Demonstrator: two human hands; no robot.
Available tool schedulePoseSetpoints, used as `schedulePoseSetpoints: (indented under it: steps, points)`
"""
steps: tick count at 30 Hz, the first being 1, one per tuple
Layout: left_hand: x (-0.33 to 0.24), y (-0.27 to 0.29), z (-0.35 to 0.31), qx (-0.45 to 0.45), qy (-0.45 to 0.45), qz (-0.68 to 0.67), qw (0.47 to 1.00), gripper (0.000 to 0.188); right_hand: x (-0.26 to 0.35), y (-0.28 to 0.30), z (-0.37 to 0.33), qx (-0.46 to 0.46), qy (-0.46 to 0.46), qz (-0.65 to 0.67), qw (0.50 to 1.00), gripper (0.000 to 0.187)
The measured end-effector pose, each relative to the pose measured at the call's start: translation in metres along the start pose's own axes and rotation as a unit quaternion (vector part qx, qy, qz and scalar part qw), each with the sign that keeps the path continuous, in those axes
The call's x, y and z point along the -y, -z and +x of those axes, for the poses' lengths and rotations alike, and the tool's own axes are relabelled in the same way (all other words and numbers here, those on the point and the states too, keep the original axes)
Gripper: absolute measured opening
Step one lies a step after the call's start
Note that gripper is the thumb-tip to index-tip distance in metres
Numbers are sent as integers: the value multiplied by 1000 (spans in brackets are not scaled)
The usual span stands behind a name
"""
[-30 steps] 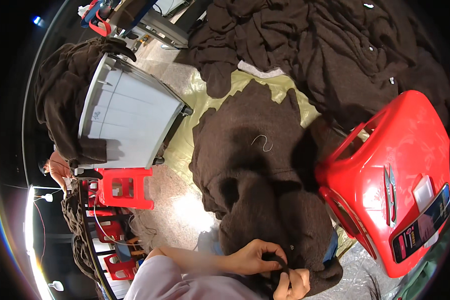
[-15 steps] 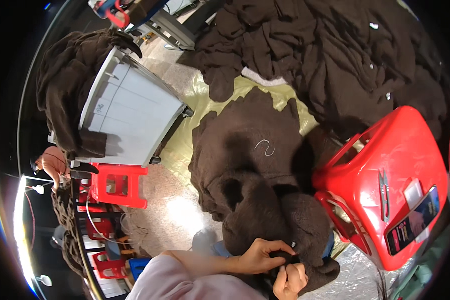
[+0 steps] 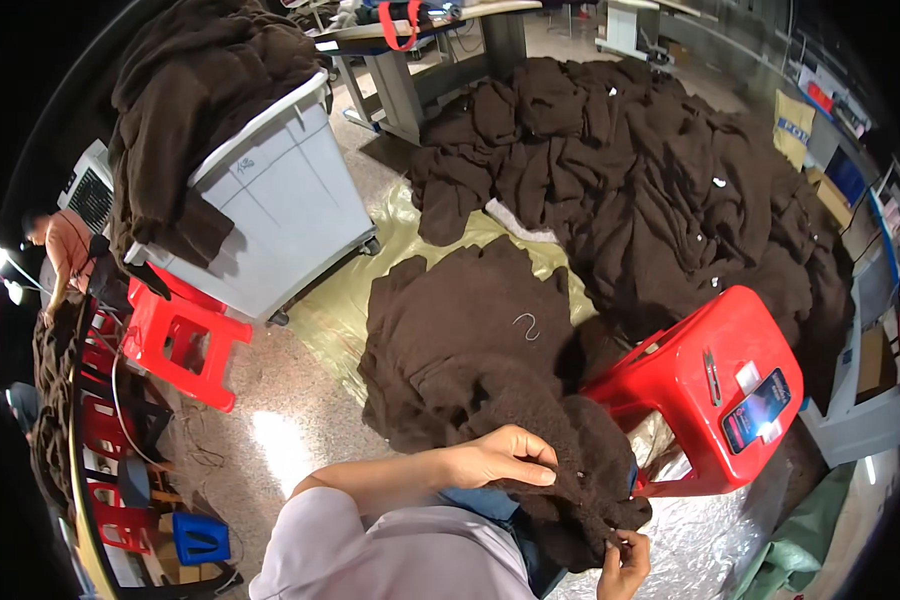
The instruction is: Inspecting brown garment pieces for quality control in a factory.
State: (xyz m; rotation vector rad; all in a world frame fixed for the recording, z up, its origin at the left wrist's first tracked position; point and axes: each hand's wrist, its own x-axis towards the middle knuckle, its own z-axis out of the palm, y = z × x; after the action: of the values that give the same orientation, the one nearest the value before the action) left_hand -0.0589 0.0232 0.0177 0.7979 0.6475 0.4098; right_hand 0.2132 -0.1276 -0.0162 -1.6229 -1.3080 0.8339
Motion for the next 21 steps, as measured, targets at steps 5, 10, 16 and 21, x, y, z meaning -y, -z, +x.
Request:
schedulePoseSetpoints:
  steps: [5,10,16,21]
  points:
    - [-4,-25,-10,53,-56,-57,995,18,3,19,-25,-7,-97,29,995,22]
    - [-13,-54,-20,187,-142,-16,972,17,47,45,-38,-214,70,24,974,17]
    - [6,-81,3,7,-263,234,936,14,78,-27,-26,-200,298,-98,928,26]
    - [21,-65,2,-11,-69,-22,997,10,72,-57,-15,-201,338,-167,904,37]
